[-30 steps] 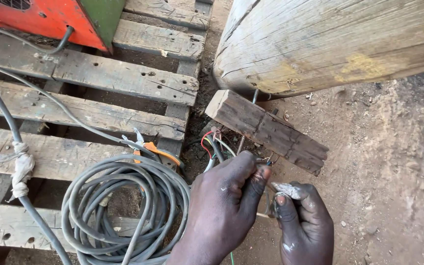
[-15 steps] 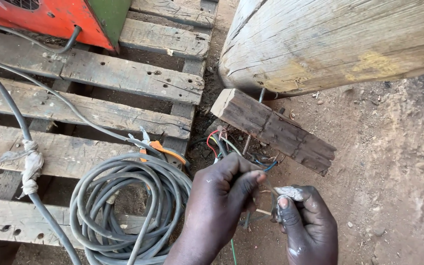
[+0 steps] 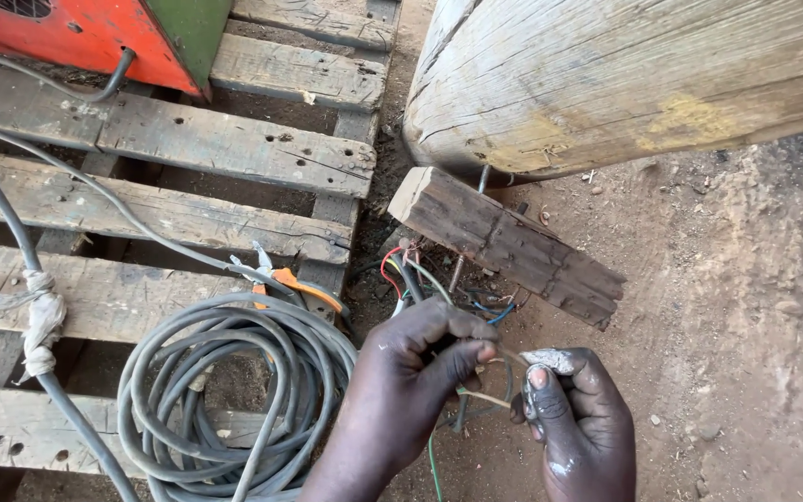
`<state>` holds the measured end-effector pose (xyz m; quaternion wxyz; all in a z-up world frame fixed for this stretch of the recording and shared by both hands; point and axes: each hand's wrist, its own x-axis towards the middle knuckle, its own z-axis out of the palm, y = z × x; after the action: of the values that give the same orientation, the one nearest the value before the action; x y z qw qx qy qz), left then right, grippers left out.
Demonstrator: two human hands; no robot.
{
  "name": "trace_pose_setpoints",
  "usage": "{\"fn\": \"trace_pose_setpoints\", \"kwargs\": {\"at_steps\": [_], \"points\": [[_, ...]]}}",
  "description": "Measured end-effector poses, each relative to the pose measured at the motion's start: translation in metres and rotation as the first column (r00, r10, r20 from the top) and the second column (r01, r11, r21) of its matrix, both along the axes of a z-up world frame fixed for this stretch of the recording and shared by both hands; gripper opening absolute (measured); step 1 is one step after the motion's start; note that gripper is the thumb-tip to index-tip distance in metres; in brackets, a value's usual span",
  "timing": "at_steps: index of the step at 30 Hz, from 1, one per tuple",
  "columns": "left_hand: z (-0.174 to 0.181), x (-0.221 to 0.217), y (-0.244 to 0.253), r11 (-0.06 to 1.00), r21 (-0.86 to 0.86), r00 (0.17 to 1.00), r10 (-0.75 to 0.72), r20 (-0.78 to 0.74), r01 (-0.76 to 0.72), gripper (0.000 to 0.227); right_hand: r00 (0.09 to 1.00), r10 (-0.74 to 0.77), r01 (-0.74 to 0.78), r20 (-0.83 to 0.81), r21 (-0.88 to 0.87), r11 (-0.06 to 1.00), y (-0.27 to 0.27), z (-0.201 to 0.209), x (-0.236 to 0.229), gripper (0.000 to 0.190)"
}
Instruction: Connecting electrical wires by stripping insulation with pliers and twisting the strands together.
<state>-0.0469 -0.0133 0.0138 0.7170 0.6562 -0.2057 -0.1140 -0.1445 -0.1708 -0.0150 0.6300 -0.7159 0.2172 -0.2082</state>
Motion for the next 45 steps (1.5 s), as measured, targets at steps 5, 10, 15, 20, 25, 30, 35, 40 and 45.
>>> {"fn": "trace_pose_setpoints", "kwargs": {"at_steps": [5, 10, 15, 20, 25, 30, 35, 40, 45], "points": [[0.014, 0.001, -0.003, 0.989, 0.12, 0.937, 0.117, -0.33, -0.082, 0.027, 0.999, 0.041, -0.041, 0.018, 0.001, 0.999, 0.005, 0.003, 0.003, 0.012], [-0.004, -0.008, -0.009, 0.886, 0.406, 0.969, 0.248, -0.011, -0.222, 0.048, 0.996, 0.078, -0.08, -0.029, -0.073, 0.994, 0.003, 0.007, 0.0, 0.013], [0.004, -0.008, -0.011, 0.877, 0.447, 0.954, 0.263, -0.14, -0.176, 0.059, 0.98, 0.092, -0.121, -0.177, -0.163, 0.979, -0.004, 0.006, -0.003, 0.028], [0.018, -0.013, -0.03, 0.822, 0.567, 0.92, 0.181, -0.349, 0.053, 0.043, 0.937, -0.292, 0.268, -0.195, -0.141, 0.953, -0.002, 0.002, 0.003, 0.015], [0.002, -0.034, -0.061, 0.866, 0.501, 0.964, 0.133, -0.23, 0.0, 0.025, 0.932, -0.337, 0.28, -0.133, -0.323, 0.904, 0.002, -0.009, -0.003, 0.018], [0.002, -0.029, -0.063, 0.881, 0.469, 0.964, 0.172, -0.202, -0.06, 0.023, 0.87, -0.362, 0.138, -0.334, -0.541, 0.83, 0.011, 0.018, -0.002, 0.026], [0.033, -0.006, -0.048, 0.675, 0.716, 0.971, -0.004, -0.238, 0.178, 0.023, 0.995, -0.008, -0.011, -0.096, -0.187, 0.982, -0.009, 0.009, -0.003, 0.019], [0.042, 0.004, -0.051, 0.599, 0.779, 0.981, -0.071, -0.182, 0.188, 0.03, 0.959, -0.176, 0.154, -0.221, -0.114, 0.981, -0.024, -0.003, -0.004, 0.022], [0.042, 0.016, -0.06, 0.533, 0.804, 0.965, -0.147, -0.218, 0.263, 0.027, 0.968, -0.152, 0.143, -0.198, -0.06, 0.988, -0.034, -0.022, -0.007, 0.022]]}}
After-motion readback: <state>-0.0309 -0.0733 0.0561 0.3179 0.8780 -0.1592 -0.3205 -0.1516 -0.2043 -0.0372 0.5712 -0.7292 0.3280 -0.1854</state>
